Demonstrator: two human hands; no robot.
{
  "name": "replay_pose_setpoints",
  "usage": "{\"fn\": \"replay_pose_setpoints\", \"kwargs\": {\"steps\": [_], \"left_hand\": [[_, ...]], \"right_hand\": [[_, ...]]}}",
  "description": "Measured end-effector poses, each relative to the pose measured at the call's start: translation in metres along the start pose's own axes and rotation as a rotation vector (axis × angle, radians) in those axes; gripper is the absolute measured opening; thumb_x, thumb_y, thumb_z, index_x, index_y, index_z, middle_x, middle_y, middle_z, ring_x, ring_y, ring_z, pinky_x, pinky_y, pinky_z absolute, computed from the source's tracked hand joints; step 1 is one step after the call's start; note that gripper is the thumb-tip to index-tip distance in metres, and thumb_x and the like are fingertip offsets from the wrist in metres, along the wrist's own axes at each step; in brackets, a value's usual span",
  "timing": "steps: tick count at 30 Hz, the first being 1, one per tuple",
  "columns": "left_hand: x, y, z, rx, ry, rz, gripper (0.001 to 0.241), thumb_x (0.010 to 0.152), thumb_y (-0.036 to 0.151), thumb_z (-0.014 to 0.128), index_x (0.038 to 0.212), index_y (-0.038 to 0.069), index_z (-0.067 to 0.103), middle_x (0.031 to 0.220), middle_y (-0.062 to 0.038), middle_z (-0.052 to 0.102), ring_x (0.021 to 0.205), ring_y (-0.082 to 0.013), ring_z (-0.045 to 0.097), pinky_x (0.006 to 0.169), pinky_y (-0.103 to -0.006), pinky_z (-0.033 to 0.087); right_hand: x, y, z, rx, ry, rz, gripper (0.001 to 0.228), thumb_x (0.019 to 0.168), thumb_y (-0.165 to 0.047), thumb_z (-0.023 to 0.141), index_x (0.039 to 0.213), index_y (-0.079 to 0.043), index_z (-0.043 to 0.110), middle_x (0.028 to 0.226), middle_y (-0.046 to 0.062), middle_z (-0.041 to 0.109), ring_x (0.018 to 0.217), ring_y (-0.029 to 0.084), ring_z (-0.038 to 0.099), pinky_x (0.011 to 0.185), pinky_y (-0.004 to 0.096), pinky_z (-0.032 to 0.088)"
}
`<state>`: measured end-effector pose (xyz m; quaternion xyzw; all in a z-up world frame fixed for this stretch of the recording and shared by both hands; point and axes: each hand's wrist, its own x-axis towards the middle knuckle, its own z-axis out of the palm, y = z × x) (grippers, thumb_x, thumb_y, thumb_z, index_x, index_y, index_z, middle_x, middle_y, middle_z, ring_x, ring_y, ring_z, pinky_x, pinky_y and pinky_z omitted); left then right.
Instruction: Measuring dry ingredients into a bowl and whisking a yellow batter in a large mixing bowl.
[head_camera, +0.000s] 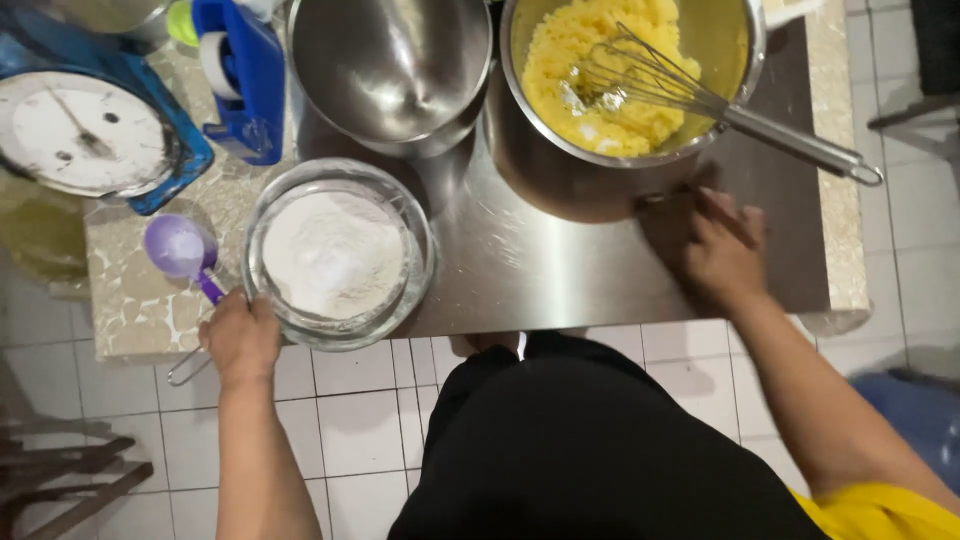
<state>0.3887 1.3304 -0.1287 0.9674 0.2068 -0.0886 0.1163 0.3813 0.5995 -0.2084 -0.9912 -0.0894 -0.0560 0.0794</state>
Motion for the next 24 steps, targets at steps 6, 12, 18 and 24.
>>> {"fn": "replay_pose_setpoints", "kwargs": {"steps": [6, 12, 18, 24], "left_hand": [[-0.032, 0.064, -0.005, -0.034, -0.020, -0.070, 0.051, 0.111, 0.030, 0.045, 0.142, -0.007, 0.063, 0.135, -0.036, 0.066, 0.133, -0.0485, 0.059, 0.119, -0.0568, 0.025], [-0.074, 0.100, -0.036, -0.055, -0.105, -0.109, 0.054, 0.109, 0.042, 0.049, 0.136, 0.000, 0.067, 0.127, -0.030, 0.070, 0.126, -0.0469, 0.063, 0.109, -0.0593, 0.039], [-0.055, 0.073, -0.052, -0.191, -0.440, -0.175, 0.073, 0.102, 0.067, 0.050, 0.123, 0.001, 0.073, 0.107, -0.026, 0.075, 0.102, -0.0401, 0.072, 0.091, -0.0516, 0.054], [-0.033, 0.056, -0.050, -0.568, -0.668, -0.196, 0.062, 0.101, 0.046, 0.063, 0.110, -0.015, 0.071, 0.086, -0.035, 0.075, 0.066, -0.0358, 0.076, 0.060, -0.0406, 0.063]], "right_hand": [[-0.016, 0.071, 0.007, -0.046, -0.103, 0.297, 0.056, 0.085, -0.019, 0.065, 0.140, -0.013, 0.071, 0.178, -0.004, 0.040, 0.163, 0.029, 0.034, 0.133, 0.059, 0.015], [0.002, -0.017, -0.010, 0.113, 0.349, 0.078, 0.036, 0.082, -0.015, 0.088, 0.117, -0.012, 0.078, 0.093, 0.011, 0.076, 0.091, 0.038, 0.076, 0.094, 0.046, 0.056], [0.022, -0.138, 0.004, 0.372, 0.227, -0.003, 0.030, 0.077, -0.007, 0.080, 0.105, -0.019, 0.077, 0.113, 0.011, 0.067, 0.103, 0.037, 0.068, 0.108, 0.048, 0.052], [0.110, -0.267, -0.050, 0.657, 0.255, -0.072, 0.052, 0.094, -0.011, 0.077, 0.144, -0.008, 0.061, 0.148, 0.025, 0.052, 0.134, 0.050, 0.053, 0.113, 0.057, 0.043]]}}
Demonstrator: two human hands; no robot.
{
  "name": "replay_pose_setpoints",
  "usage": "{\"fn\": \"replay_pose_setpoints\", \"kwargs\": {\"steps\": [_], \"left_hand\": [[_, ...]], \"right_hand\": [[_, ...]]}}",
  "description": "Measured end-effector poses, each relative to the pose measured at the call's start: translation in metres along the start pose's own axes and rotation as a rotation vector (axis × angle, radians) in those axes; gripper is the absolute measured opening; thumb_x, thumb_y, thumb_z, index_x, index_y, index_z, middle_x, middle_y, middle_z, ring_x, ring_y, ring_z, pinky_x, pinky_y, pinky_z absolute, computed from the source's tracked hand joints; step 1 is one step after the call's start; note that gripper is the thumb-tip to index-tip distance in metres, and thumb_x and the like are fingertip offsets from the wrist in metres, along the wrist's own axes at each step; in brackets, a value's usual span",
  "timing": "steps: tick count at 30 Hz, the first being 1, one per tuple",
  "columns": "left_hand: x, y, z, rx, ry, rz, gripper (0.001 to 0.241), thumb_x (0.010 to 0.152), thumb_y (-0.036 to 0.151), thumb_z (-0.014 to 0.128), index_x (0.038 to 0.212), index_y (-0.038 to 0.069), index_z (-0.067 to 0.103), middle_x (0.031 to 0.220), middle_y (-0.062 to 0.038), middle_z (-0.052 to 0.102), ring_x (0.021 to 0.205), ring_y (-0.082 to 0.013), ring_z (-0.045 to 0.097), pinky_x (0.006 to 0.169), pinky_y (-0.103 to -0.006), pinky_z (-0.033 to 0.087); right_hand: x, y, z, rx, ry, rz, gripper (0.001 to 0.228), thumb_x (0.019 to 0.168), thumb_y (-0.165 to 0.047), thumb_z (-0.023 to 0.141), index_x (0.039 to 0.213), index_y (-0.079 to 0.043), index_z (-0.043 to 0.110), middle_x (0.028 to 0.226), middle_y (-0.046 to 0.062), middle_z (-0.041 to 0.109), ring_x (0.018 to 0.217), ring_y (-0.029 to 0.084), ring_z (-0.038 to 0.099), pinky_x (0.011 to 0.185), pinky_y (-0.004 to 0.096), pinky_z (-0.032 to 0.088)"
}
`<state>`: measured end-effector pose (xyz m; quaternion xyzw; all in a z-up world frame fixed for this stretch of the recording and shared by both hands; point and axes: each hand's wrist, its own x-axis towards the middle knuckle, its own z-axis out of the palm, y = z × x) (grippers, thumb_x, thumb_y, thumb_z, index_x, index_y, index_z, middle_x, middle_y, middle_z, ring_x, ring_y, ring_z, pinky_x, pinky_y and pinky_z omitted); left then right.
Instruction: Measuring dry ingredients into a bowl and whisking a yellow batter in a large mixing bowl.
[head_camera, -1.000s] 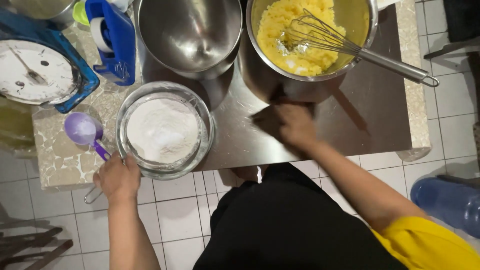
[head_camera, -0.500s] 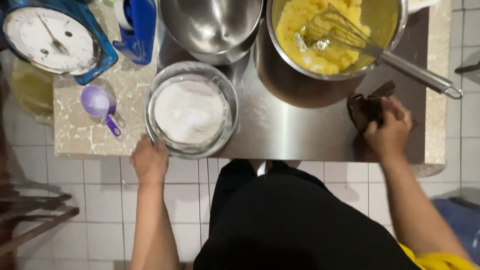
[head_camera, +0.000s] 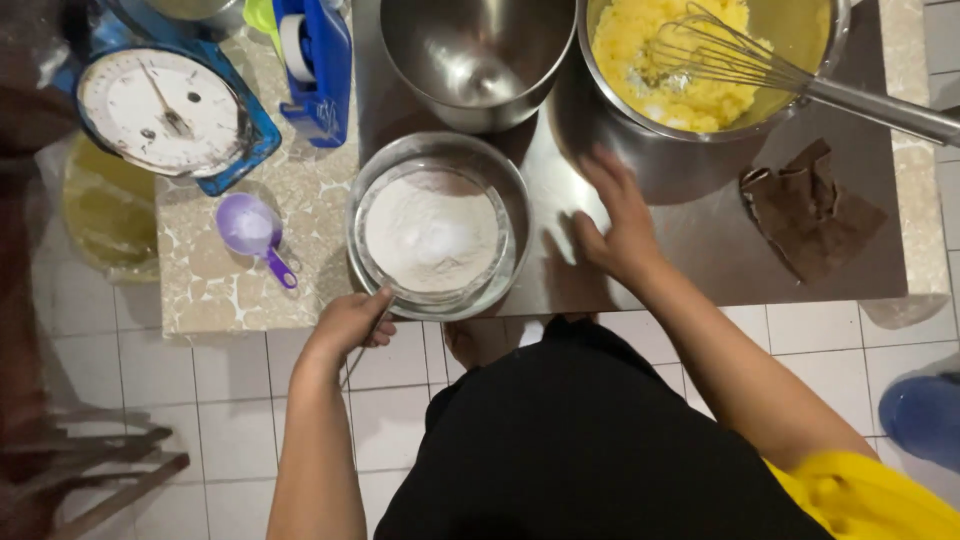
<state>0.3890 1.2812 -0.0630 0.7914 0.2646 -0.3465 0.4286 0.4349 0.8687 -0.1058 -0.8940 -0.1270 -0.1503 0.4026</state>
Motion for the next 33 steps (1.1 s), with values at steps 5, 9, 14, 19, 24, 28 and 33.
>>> {"fn": "replay_pose_setpoints", "kwargs": {"steps": [5, 9, 14, 19, 24, 28, 33], "left_hand": [[-0.023, 0.028, -0.002, 0.084, -0.018, -0.094, 0.055, 0.102, 0.054, 0.056, 0.089, 0.003, 0.073, 0.072, -0.010, 0.072, 0.055, -0.0183, 0.057, 0.064, -0.0313, 0.049], [-0.020, 0.013, 0.005, 0.038, 0.074, 0.020, 0.055, 0.099, 0.053, 0.060, 0.076, 0.003, 0.070, 0.063, -0.008, 0.067, 0.050, -0.0175, 0.054, 0.060, -0.0323, 0.049], [-0.031, 0.017, 0.016, 0.040, 0.098, -0.034, 0.055, 0.098, 0.054, 0.059, 0.085, 0.004, 0.075, 0.065, -0.005, 0.069, 0.052, -0.0162, 0.056, 0.064, -0.0317, 0.051], [-0.019, -0.001, 0.021, -0.030, 0.157, 0.047, 0.049, 0.102, 0.044, 0.060, 0.089, 0.000, 0.077, 0.059, -0.012, 0.068, 0.044, -0.0197, 0.063, 0.047, -0.0321, 0.054], [-0.040, 0.023, 0.018, -0.093, 0.075, 0.073, 0.048, 0.102, 0.038, 0.062, 0.104, -0.010, 0.073, 0.076, -0.023, 0.073, 0.053, -0.0265, 0.071, 0.051, -0.0367, 0.060], [-0.044, 0.045, 0.015, -0.168, 0.009, 0.079, 0.054, 0.102, 0.035, 0.062, 0.121, -0.015, 0.065, 0.093, -0.027, 0.075, 0.068, -0.0294, 0.074, 0.061, -0.0404, 0.064], [-0.012, 0.021, 0.033, -0.195, 0.119, 0.122, 0.056, 0.105, 0.046, 0.056, 0.093, -0.006, 0.071, 0.065, -0.020, 0.070, 0.042, -0.0216, 0.062, 0.037, -0.0341, 0.055]], "right_hand": [[0.076, -0.030, 0.045, 0.046, -0.012, 0.005, 0.079, 0.112, -0.027, 0.070, 0.173, -0.016, 0.021, 0.179, 0.014, 0.001, 0.170, 0.037, 0.008, 0.137, 0.054, 0.023], [0.106, -0.025, 0.073, -0.095, 0.008, -0.010, 0.080, 0.109, -0.023, 0.077, 0.171, -0.017, 0.027, 0.175, 0.021, -0.002, 0.167, 0.045, 0.015, 0.131, 0.054, 0.043], [0.114, -0.019, 0.076, -0.154, -0.113, 0.046, 0.091, 0.100, -0.020, 0.077, 0.170, -0.022, 0.019, 0.173, 0.024, 0.021, 0.159, 0.043, 0.029, 0.127, 0.055, 0.038], [0.031, -0.016, 0.131, 0.052, -0.256, -0.286, 0.081, 0.080, -0.027, 0.082, 0.154, -0.009, 0.052, 0.146, 0.019, 0.056, 0.143, 0.040, 0.049, 0.125, 0.048, 0.028], [0.008, -0.074, 0.104, 0.026, -0.625, -0.386, 0.074, 0.082, -0.034, 0.074, 0.151, -0.015, 0.056, 0.152, 0.016, 0.055, 0.148, 0.038, 0.044, 0.125, 0.054, 0.030], [0.004, -0.076, 0.107, -0.034, -0.664, -0.388, 0.069, 0.092, -0.043, 0.070, 0.154, -0.018, 0.053, 0.157, 0.015, 0.049, 0.152, 0.039, 0.038, 0.123, 0.055, 0.033], [-0.003, -0.074, 0.122, -0.115, -0.652, -0.422, 0.067, 0.087, -0.034, 0.077, 0.150, -0.025, 0.057, 0.157, 0.010, 0.049, 0.152, 0.039, 0.038, 0.122, 0.054, 0.035]]}}
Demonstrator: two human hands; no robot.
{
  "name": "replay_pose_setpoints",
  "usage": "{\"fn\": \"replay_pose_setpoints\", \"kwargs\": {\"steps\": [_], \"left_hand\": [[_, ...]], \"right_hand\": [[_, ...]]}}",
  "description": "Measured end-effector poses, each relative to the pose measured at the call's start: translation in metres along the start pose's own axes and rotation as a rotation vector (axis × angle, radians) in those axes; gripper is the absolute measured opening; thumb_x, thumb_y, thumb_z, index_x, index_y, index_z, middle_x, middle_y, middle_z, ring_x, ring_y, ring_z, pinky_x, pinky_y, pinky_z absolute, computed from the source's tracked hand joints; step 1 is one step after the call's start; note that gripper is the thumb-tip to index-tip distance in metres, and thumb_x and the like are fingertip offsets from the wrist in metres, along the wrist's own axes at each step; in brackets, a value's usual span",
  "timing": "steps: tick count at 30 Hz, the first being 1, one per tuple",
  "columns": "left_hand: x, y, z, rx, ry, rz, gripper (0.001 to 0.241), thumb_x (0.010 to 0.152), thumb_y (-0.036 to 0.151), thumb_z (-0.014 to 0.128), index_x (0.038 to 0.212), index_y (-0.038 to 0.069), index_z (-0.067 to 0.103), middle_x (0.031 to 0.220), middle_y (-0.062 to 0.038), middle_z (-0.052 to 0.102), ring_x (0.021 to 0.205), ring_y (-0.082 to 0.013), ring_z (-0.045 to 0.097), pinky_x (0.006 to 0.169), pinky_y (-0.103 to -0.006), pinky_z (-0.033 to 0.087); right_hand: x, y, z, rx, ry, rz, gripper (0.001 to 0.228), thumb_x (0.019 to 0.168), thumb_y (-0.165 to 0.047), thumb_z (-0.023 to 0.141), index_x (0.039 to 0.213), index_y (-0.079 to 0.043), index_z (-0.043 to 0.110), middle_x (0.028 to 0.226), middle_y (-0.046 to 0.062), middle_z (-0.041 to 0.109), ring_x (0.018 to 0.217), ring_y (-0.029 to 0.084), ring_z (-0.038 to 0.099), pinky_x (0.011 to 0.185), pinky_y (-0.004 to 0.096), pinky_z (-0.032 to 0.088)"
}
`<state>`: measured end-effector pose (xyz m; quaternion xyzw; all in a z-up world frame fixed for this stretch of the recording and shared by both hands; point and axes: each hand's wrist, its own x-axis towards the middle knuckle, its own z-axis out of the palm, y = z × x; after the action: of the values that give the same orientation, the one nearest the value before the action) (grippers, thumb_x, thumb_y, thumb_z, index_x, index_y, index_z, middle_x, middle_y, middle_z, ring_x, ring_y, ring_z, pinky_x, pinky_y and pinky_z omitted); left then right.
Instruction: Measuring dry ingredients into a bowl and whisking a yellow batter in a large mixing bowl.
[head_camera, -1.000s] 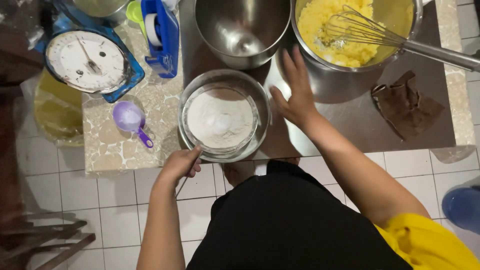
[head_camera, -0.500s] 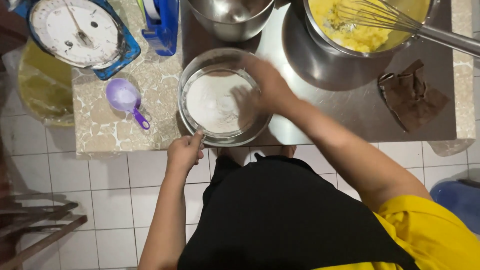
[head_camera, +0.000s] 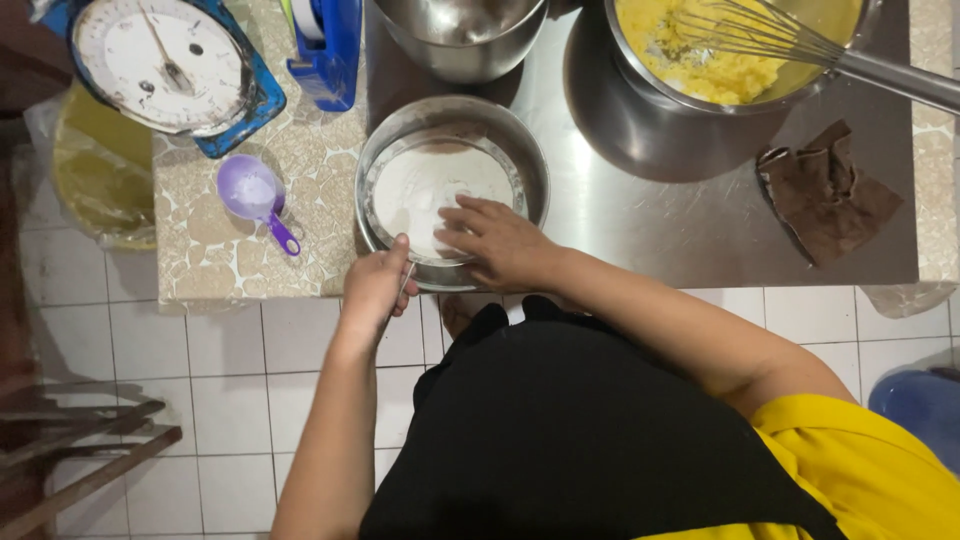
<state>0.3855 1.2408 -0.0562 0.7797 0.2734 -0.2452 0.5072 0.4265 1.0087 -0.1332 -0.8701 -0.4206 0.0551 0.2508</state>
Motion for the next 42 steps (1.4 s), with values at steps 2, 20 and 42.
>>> {"fn": "replay_pose_setpoints", "kwargs": {"steps": [2, 20, 42], "left_hand": [[-0.008, -0.002, 0.005, -0.001, 0.034, 0.021, 0.058, 0.107, 0.047, 0.052, 0.087, -0.003, 0.071, 0.059, -0.018, 0.067, 0.038, -0.0208, 0.059, 0.034, -0.0333, 0.052], [-0.036, -0.003, -0.024, -0.228, 0.115, 0.240, 0.066, 0.111, 0.059, 0.048, 0.080, 0.002, 0.063, 0.047, -0.012, 0.052, 0.029, -0.0149, 0.042, 0.030, -0.0246, 0.034], [-0.035, -0.009, 0.013, -0.413, 0.111, 0.201, 0.069, 0.107, 0.065, 0.045, 0.083, 0.002, 0.064, 0.049, -0.012, 0.054, 0.032, -0.0164, 0.046, 0.031, -0.0260, 0.035]], "right_hand": [[0.001, -0.004, 0.003, -0.035, -0.002, 0.005, 0.067, 0.084, -0.030, 0.081, 0.147, -0.028, 0.060, 0.157, 0.008, 0.049, 0.151, 0.039, 0.039, 0.122, 0.055, 0.036], [0.025, 0.010, -0.034, -0.321, 0.262, -0.490, 0.025, 0.109, -0.037, 0.048, 0.093, -0.022, 0.061, 0.092, -0.004, 0.053, 0.112, 0.021, 0.052, 0.098, 0.042, 0.036], [0.017, -0.032, -0.027, -0.309, -0.032, -0.112, 0.011, 0.108, -0.022, 0.051, 0.106, -0.014, 0.059, 0.095, 0.010, 0.059, 0.084, 0.030, 0.068, 0.075, 0.037, 0.054]]}}
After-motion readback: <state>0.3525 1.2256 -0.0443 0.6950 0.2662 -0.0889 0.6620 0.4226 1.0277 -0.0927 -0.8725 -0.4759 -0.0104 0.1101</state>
